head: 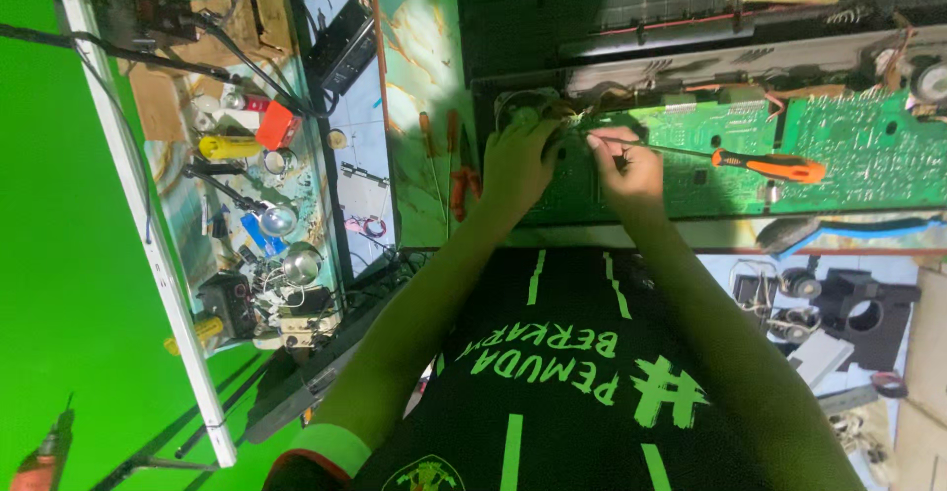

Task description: The person unscrews several screws from two circuit boards inside a keyboard casing using a screwdriver, then lifts the boards out of the casing, and wipes the interior of the casing with a sponge.

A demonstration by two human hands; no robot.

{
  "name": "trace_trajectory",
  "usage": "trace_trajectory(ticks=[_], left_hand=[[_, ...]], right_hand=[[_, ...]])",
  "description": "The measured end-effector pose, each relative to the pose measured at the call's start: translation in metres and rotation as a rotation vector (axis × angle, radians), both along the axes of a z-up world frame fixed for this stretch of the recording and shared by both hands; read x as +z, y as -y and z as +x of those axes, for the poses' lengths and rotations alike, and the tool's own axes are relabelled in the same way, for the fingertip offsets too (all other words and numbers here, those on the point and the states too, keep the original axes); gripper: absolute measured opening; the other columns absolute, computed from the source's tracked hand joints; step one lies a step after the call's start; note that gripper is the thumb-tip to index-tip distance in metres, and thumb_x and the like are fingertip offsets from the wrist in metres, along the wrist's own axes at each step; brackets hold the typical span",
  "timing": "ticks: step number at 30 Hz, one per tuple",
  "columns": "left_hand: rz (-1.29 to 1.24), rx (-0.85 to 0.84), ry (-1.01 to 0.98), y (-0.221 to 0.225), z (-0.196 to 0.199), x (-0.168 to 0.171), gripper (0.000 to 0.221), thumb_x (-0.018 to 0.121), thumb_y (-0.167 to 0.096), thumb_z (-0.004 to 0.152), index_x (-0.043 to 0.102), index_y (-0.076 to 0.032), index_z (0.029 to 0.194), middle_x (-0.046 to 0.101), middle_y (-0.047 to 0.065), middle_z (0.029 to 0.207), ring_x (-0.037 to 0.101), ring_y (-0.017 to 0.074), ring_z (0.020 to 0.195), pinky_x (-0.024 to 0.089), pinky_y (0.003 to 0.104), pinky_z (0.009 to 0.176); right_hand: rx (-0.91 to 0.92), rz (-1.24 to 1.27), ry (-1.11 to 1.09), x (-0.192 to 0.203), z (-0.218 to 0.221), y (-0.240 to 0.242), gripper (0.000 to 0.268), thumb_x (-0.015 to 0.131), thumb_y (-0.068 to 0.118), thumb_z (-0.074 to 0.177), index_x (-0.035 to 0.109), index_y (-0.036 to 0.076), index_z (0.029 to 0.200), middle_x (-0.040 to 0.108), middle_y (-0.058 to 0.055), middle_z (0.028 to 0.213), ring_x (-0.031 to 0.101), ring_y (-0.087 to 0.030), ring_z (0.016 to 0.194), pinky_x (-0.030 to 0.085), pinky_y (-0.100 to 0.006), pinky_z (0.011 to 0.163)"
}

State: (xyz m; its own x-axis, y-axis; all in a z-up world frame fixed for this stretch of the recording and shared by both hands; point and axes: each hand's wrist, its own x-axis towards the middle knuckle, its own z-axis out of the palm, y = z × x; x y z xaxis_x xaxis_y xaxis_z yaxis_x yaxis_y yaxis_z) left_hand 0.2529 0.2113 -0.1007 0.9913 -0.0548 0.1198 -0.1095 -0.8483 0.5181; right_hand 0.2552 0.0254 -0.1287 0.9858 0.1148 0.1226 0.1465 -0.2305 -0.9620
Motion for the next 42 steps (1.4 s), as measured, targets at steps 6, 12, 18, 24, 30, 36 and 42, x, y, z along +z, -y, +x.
trace_trajectory(ticks=[6,12,18,24,30,36,42], left_hand=[[-0.032,-0.018,-0.076,-0.004,0.004,-0.002,0.024,0.073,-0.026,0.09,0.07,-0.018,0.113,0.073,0.006,0.103,0.068,0.03,0.099,0.045,0.048,0.083],[-0.023,-0.01,0.052,-0.003,0.002,-0.012,0.026,0.073,-0.03,0.092,0.068,-0.018,0.114,0.072,0.007,0.108,0.067,0.0305,0.102,0.044,0.048,0.083],[-0.026,-0.019,-0.017,-0.004,0.001,-0.018,0.026,0.072,-0.028,0.09,0.068,-0.017,0.114,0.071,0.008,0.108,0.067,0.0308,0.102,0.044,0.051,0.084],[-0.112,-0.057,-0.018,-0.006,0.0,0.022,0.042,0.064,-0.009,0.085,0.064,-0.019,0.125,0.066,0.01,0.126,0.061,0.0294,0.117,0.046,0.048,0.095],[-0.71,-0.577,-0.059,-0.024,-0.007,0.106,0.064,0.059,-0.003,0.093,0.042,-0.012,0.154,0.049,0.013,0.156,0.048,0.0298,0.148,0.039,0.048,0.126],[-0.44,-0.6,-0.042,-0.022,0.004,0.127,0.045,0.066,-0.01,0.099,0.056,-0.013,0.143,0.065,0.013,0.138,0.063,0.035,0.13,0.05,0.042,0.112],[-0.478,-0.516,-0.044,-0.022,-0.001,0.117,0.039,0.07,-0.012,0.094,0.063,-0.014,0.132,0.074,0.012,0.12,0.072,0.033,0.107,0.058,0.041,0.09]], right_hand=[[-0.048,-0.062,-0.165,0.001,-0.002,-0.007,0.01,0.071,0.007,0.103,0.077,-0.001,0.102,0.077,-0.007,0.106,0.059,-0.005,0.073,0.045,-0.023,0.063],[-0.038,-0.163,-0.161,0.009,-0.002,-0.01,0.013,0.071,0.011,0.104,0.075,0.002,0.112,0.077,-0.008,0.094,0.064,-0.008,0.076,0.049,-0.025,0.069],[0.023,-0.305,-0.03,0.008,-0.002,-0.013,0.016,0.067,0.015,0.106,0.075,0.005,0.116,0.078,-0.014,0.102,0.074,-0.019,0.088,0.057,-0.031,0.079],[0.151,-0.772,-0.154,-0.005,0.0,-0.024,0.025,0.058,0.022,0.108,0.074,0.006,0.116,0.075,-0.016,0.09,0.071,-0.033,0.067,0.057,-0.043,0.062],[0.383,-0.791,-0.217,0.0,0.003,-0.022,0.02,0.061,0.02,0.094,0.072,0.004,0.099,0.073,-0.017,0.087,0.071,-0.036,0.077,0.057,-0.045,0.069],[0.27,-0.504,0.035,0.038,0.003,-0.025,0.026,0.063,0.005,0.082,0.072,0.002,0.106,0.074,-0.022,0.1,0.069,-0.04,0.093,0.056,-0.045,0.078],[-0.014,-0.261,0.066,0.13,-0.024,-0.014,0.034,0.053,0.001,0.1,0.065,-0.002,0.131,0.071,-0.023,0.12,0.072,-0.035,0.108,0.057,-0.044,0.095]])
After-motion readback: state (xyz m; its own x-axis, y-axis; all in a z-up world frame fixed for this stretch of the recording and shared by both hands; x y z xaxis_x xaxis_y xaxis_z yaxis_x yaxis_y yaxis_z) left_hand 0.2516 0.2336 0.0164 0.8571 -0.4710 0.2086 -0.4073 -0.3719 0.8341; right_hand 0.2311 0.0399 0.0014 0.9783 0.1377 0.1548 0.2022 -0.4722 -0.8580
